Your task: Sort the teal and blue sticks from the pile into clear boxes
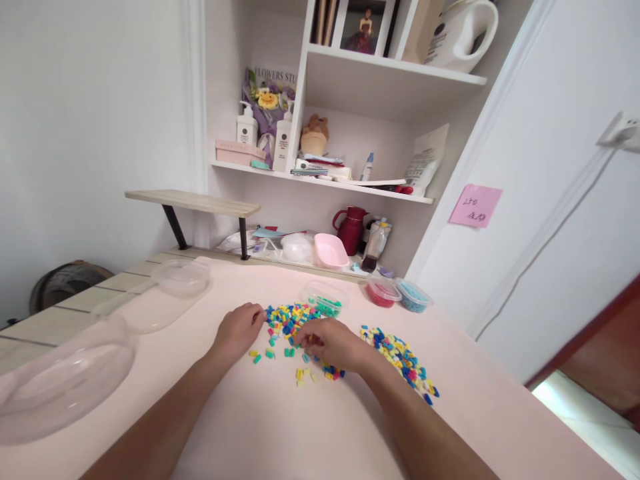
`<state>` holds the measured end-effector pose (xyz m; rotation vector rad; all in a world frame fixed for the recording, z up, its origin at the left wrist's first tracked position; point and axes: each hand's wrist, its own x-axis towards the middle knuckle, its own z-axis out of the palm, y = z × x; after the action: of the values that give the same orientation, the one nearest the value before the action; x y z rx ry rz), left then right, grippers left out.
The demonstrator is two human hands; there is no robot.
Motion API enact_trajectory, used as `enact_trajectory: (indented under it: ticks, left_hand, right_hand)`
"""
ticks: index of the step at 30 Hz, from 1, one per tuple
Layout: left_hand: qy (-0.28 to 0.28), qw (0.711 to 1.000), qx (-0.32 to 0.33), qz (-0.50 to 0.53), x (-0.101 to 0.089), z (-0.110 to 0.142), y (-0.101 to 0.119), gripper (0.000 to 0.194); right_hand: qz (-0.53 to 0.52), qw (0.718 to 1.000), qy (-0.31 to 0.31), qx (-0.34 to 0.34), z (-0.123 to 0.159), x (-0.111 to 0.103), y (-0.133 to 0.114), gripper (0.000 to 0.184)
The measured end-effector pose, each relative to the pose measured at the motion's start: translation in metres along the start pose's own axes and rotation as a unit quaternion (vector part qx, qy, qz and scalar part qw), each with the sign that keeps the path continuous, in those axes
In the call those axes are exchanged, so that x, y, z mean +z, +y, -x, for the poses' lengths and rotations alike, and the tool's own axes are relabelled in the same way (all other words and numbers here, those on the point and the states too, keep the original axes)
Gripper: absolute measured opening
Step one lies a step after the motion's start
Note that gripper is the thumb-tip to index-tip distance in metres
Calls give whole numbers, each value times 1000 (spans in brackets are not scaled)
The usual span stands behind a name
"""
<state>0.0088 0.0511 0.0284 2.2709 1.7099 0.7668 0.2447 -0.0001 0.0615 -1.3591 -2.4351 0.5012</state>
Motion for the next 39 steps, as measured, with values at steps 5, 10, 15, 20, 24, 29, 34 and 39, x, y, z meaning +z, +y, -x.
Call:
enact_trajectory:
  ticks: [5, 10, 15, 20, 24, 29, 34, 39]
  left_hand:
    - [-5, 1000, 6, -10, 1, -1, -1, 27]
    - [-11, 1000, 15, -26, 1, 0, -1, 28]
    - [-20, 999, 24, -41, -1, 2, 2, 28]
    - [-35, 997, 45, -44, -6, 8, 6, 27]
    - [-45, 997, 57, -40, -8, 11, 6, 27]
    - [-46, 997, 57, -31, -8, 10, 4, 27]
    - [-45, 997, 54, -21, -7, 7, 1, 27]
    - [-41, 997, 57, -14, -5, 4, -3, 25]
  right_hand:
    - [21, 999, 31, -2, 0, 2, 1, 31]
    - [49, 995, 82, 17, 0, 1, 2, 16]
    - [48, 997, 62, 7, -2, 4, 0, 14]
    - [46, 998, 43, 3, -3, 7, -6, 15]
    - [46, 997, 58, 8, -3, 7, -4, 17]
    - [41, 998, 47, 17, -4, 8, -2, 14]
    - [49, 997, 45, 29, -6, 10, -7, 14]
    - [89, 994, 63, 19, -11, 15, -13, 16]
